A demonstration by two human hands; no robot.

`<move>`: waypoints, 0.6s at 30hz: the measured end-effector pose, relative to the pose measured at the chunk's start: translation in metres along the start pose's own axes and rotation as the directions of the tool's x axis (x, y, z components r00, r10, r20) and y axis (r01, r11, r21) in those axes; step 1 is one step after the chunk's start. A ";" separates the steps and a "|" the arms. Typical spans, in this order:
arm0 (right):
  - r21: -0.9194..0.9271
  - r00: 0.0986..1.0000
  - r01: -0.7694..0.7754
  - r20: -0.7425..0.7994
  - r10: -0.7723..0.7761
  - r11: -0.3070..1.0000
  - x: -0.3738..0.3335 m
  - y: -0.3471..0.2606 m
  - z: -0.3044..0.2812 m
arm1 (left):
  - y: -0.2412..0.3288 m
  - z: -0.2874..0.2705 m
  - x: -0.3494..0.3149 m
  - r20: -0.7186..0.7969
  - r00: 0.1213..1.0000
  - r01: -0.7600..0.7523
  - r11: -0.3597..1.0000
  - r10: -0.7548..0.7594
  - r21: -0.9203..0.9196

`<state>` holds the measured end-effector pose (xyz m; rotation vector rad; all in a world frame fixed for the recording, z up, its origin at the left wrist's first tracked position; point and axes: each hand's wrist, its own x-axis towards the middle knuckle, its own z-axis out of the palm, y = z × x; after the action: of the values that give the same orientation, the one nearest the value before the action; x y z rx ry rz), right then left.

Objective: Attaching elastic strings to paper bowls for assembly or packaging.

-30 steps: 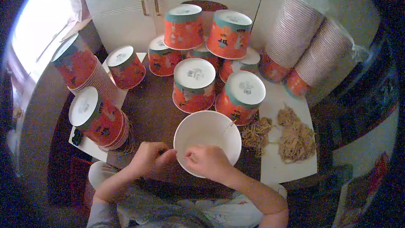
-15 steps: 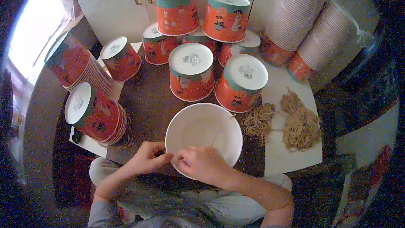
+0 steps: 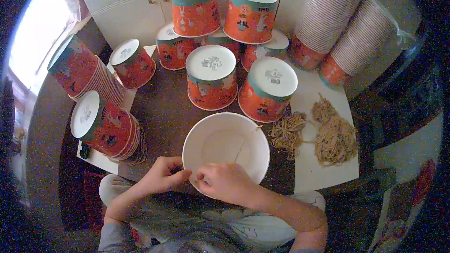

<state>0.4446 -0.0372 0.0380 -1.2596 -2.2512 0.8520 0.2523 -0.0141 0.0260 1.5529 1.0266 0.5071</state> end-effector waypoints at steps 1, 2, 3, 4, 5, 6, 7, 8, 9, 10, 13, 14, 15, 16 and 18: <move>0.008 1.000 -0.006 0.006 0.006 1.000 0.000 0.000 0.000 | 0.000 0.000 0.000 0.003 1.000 0.003 1.000 -0.003 0.006; 0.008 1.000 -0.006 0.005 0.006 1.000 0.000 0.000 -0.001 | -0.001 0.000 0.000 0.003 1.000 0.002 1.000 -0.002 0.007; 0.012 1.000 -0.009 0.010 0.009 1.000 0.000 0.000 -0.001 | -0.002 0.001 -0.001 0.004 1.000 0.007 1.000 -0.007 0.006; 0.015 1.000 -0.014 0.014 0.014 1.000 0.000 0.000 -0.001 | -0.002 0.001 0.000 0.005 1.000 0.012 1.000 -0.012 0.004; 0.014 1.000 -0.015 0.014 0.015 1.000 0.000 0.001 0.000 | -0.001 0.001 0.000 0.007 1.000 0.011 1.000 -0.011 0.004; 0.027 1.000 -0.022 0.015 0.022 0.999 0.000 0.001 0.000 | 0.001 0.001 0.000 0.006 1.000 0.012 1.000 -0.012 0.014; 0.039 0.999 -0.028 0.017 0.027 0.999 0.000 0.002 0.001 | 0.002 0.001 0.000 0.005 1.000 0.012 1.000 -0.012 0.026; 0.037 1.000 -0.027 0.016 0.027 0.999 0.000 0.003 0.001 | 0.001 0.001 0.000 0.005 1.000 0.010 1.000 -0.010 0.026; 0.022 1.000 -0.017 0.023 0.017 1.000 0.000 0.004 0.002 | -0.001 0.001 0.000 0.005 1.000 -0.005 1.000 0.005 0.019; 0.007 0.999 -0.007 0.031 0.007 1.000 0.000 0.004 0.002 | -0.002 0.001 0.000 0.005 1.000 -0.020 1.000 0.020 0.012; -0.010 0.999 -0.024 0.047 0.024 1.000 0.002 0.004 -0.001 | -0.001 0.001 0.001 -0.007 0.999 -0.048 0.999 0.048 0.015; -0.013 0.999 -0.020 0.045 0.021 1.000 0.003 0.005 -0.003 | 0.000 0.001 0.001 -0.010 0.999 -0.052 0.999 0.052 0.016; -0.009 0.997 -0.028 0.070 0.029 1.000 0.005 0.005 -0.006 | 0.000 0.002 0.000 -0.014 0.999 -0.035 0.999 0.035 0.029; -0.007 0.995 -0.040 0.093 0.040 0.999 0.005 0.006 -0.008 | 0.001 0.002 0.002 -0.015 1.000 -0.022 0.999 0.022 0.040; 0.018 0.996 -0.029 0.089 0.027 0.999 0.007 0.013 -0.007 | 0.006 0.001 0.001 -0.024 0.999 -0.028 0.997 0.030 0.071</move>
<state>0.4534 -0.0242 0.0350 -1.2711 -2.2931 0.9557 0.2555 -0.0140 0.0316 1.6301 1.0525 0.5164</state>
